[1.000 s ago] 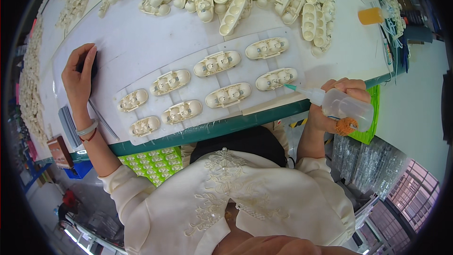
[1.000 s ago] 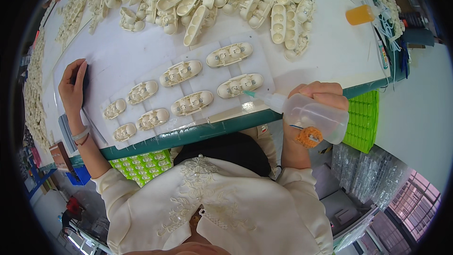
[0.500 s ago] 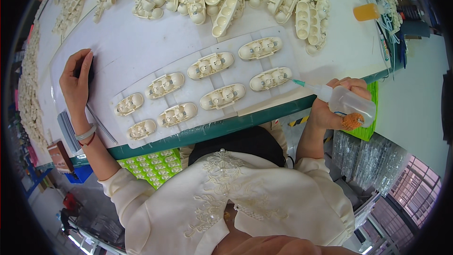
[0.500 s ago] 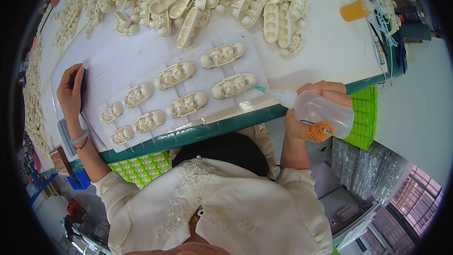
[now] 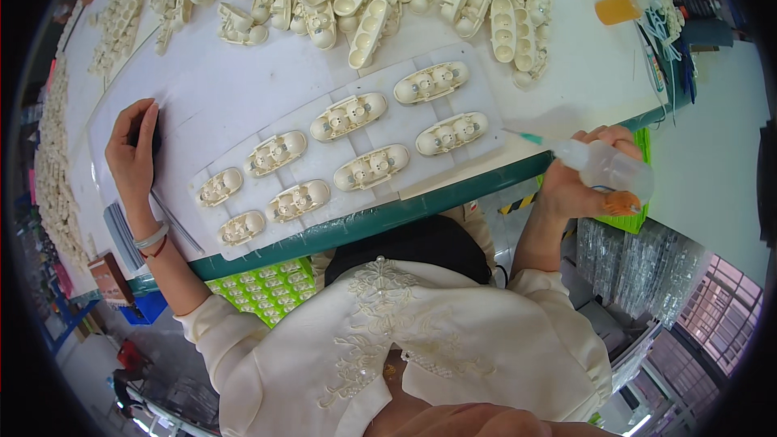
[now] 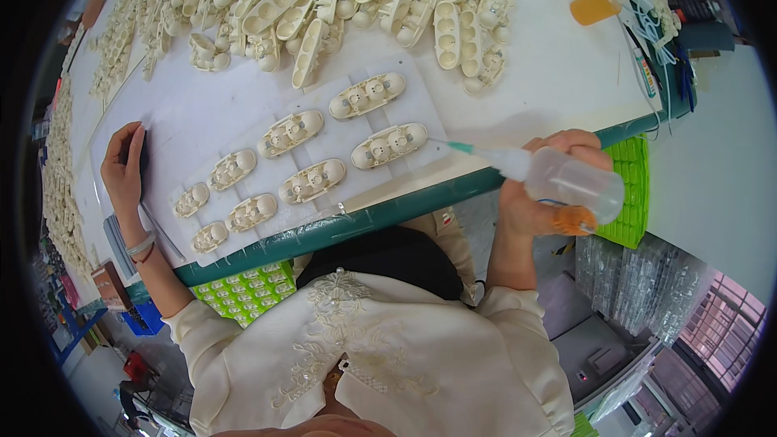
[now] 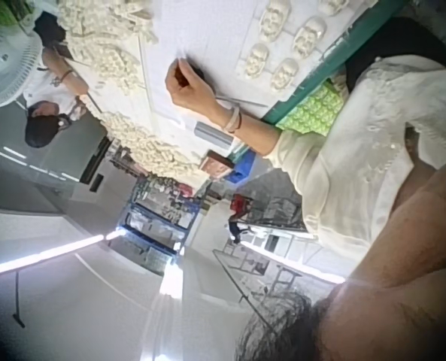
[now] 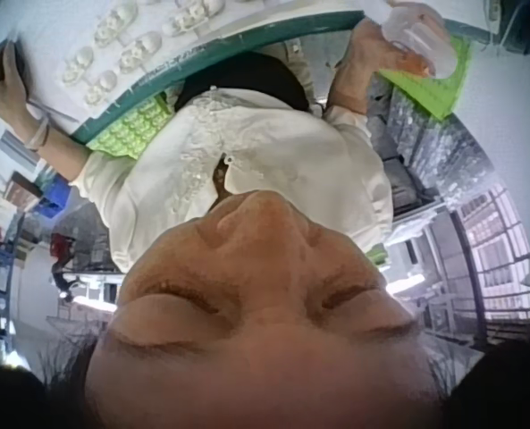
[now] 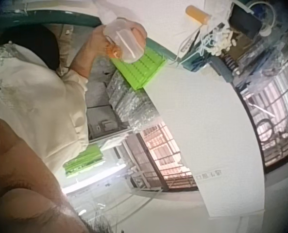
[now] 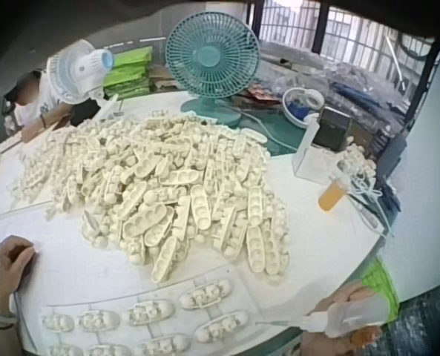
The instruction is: Assembling small white plastic components by applying adhesive and trimming excess material.
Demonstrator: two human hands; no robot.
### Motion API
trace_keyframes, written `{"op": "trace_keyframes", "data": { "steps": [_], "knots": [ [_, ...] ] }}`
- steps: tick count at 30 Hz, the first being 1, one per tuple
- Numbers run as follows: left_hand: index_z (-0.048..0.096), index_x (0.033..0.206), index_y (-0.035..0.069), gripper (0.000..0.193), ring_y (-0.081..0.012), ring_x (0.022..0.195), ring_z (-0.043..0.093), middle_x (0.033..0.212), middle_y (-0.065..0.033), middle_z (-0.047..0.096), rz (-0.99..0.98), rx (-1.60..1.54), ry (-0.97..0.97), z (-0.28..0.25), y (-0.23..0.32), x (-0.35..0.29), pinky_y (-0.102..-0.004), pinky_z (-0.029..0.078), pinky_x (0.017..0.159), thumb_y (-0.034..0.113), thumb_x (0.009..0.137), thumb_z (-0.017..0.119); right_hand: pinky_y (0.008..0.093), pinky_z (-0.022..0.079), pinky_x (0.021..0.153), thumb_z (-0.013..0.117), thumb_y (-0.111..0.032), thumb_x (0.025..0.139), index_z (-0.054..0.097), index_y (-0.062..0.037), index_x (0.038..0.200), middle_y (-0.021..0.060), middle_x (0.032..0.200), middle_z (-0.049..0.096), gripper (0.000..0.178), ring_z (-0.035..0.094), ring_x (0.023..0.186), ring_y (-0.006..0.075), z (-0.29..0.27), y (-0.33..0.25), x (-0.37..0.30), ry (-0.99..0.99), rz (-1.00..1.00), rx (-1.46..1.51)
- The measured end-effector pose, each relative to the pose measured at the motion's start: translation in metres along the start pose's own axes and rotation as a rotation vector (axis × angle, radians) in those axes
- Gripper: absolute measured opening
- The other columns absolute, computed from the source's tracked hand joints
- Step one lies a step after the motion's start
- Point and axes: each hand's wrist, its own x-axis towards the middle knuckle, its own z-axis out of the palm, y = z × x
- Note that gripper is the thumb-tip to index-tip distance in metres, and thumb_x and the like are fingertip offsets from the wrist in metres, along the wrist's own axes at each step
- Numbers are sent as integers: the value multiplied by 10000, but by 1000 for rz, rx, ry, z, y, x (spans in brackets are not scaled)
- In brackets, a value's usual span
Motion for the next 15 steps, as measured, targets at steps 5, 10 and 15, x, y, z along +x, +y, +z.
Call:
{"op": "trace_keyframes", "data": {
  "steps": [5,10,15],
  "knots": [
    [607,973,-17,158,-94,836,554,907,-50,617,39,57,17,-4,-5,0,-204,424,769,84,854,582,231,493,538,654,-581,677,429,-26,1159,185,1147,485,769,560,652,148,-49,-7,29,-291,155,664],
    [605,971,-26,152,-99,842,554,909,-52,615,85,-62,97,-3,-17,4,-210,429,776,74,860,574,354,524,719,672,-583,653,447,-112,1151,166,1294,403,722,586,911,246,-74,-24,54,27,63,12],
    [614,962,-17,143,-101,816,561,894,-51,615,108,-47,243,-11,-18,3,-219,447,749,76,860,574,387,432,890,572,-297,850,438,-68,1131,141,1254,424,387,506,1017,249,-99,45,104,-37,117,-96]
  ]
}}
